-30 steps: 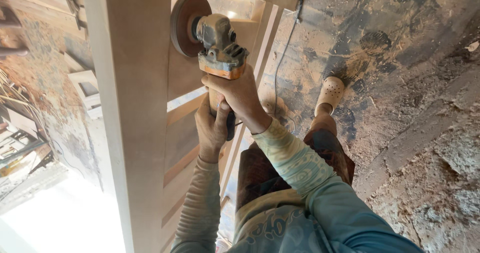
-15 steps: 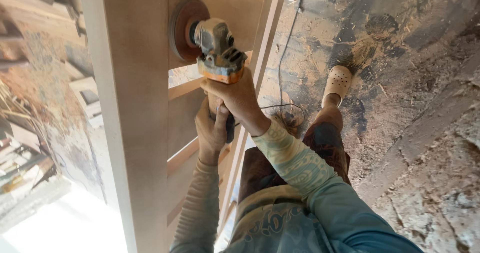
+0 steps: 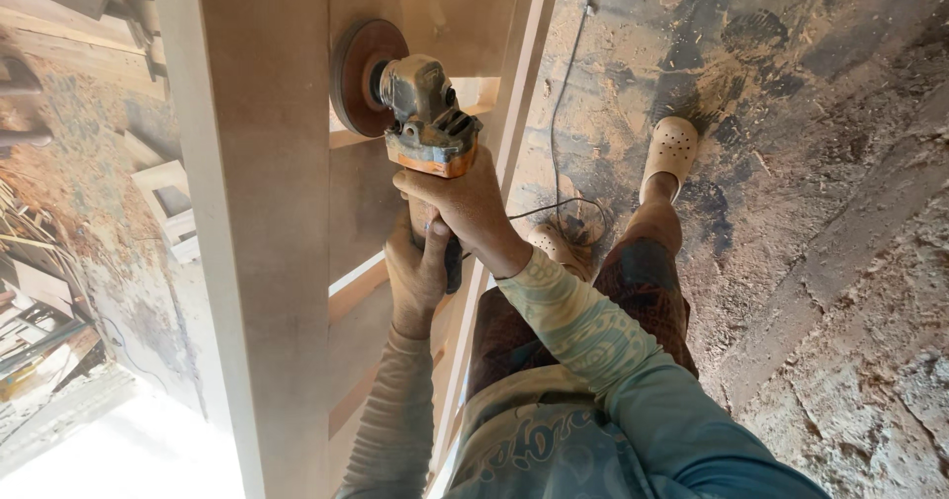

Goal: The person uses an angle grinder with a sanding disc to smooth the surfaces of a wooden slatted structure. They move the tool along the edges and flat surfaces, generating sawdust.

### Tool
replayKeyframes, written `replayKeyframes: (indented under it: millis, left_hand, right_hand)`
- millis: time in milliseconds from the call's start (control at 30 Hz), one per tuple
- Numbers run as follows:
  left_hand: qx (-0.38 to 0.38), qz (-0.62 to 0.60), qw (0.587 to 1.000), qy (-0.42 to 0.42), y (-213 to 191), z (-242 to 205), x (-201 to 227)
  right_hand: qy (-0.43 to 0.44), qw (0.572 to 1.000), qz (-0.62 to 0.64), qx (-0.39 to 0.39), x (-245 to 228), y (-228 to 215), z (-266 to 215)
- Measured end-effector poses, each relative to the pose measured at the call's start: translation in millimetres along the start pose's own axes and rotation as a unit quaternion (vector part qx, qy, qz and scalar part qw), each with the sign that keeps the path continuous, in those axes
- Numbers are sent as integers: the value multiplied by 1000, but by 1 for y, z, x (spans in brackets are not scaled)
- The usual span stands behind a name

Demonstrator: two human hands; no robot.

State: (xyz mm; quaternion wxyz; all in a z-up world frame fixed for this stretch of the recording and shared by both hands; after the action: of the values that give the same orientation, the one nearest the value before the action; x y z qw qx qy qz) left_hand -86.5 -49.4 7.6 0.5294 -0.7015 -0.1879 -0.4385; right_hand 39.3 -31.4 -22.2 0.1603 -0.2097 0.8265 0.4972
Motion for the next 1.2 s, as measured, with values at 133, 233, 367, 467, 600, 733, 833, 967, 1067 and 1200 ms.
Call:
replayKeyframes:
  millis: [133,233,367,467,600,733,833,967,1067,1200]
  left_hand:
    - [-1,22,1000,-14,1,8,3]
    - [-1,-14,999,34,5,18,12]
    - [5,-1,1000,3,10,32,21]
    - [2,5,1000,3,15,49,28]
    - [-12,8,999,-34,19,73,25]
    - [-22,36,999,10,36,86,8]
    - [-42,76,996,-21,52,86,-16]
    - [-59,124,986,-99,67,70,-45]
    - [-56,91,992,-66,55,60,-41]
    - [-25,55,998,-22,34,50,-25]
  right_hand:
    - [7,1000,0,1,-8,0,5]
    - [17,1000,3,8,-17,0,11]
    - [37,999,14,29,-32,1,20]
    - [26,999,21,17,-47,0,30]
    - [-3,1000,3,3,-61,-9,49]
    - [23,999,20,36,-50,-35,69]
    - [72,992,90,55,-27,-60,80]
    - [108,979,167,49,-3,-83,83]
    - [119,983,127,56,5,-74,71]
    - [130,990,35,39,3,-51,57]
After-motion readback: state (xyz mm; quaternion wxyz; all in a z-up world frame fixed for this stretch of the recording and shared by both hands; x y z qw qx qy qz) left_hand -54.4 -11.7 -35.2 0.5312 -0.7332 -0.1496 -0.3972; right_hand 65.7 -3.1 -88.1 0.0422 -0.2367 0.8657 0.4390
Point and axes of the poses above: each hand's wrist, its own z-axis towards the middle knuckle, its own y-axis out of the palm, x = y × z, the point moved 3 cm from there along z, towards the middle knuckle, and after that the axes turned 13 degrees about y, right-handed, at the moved point
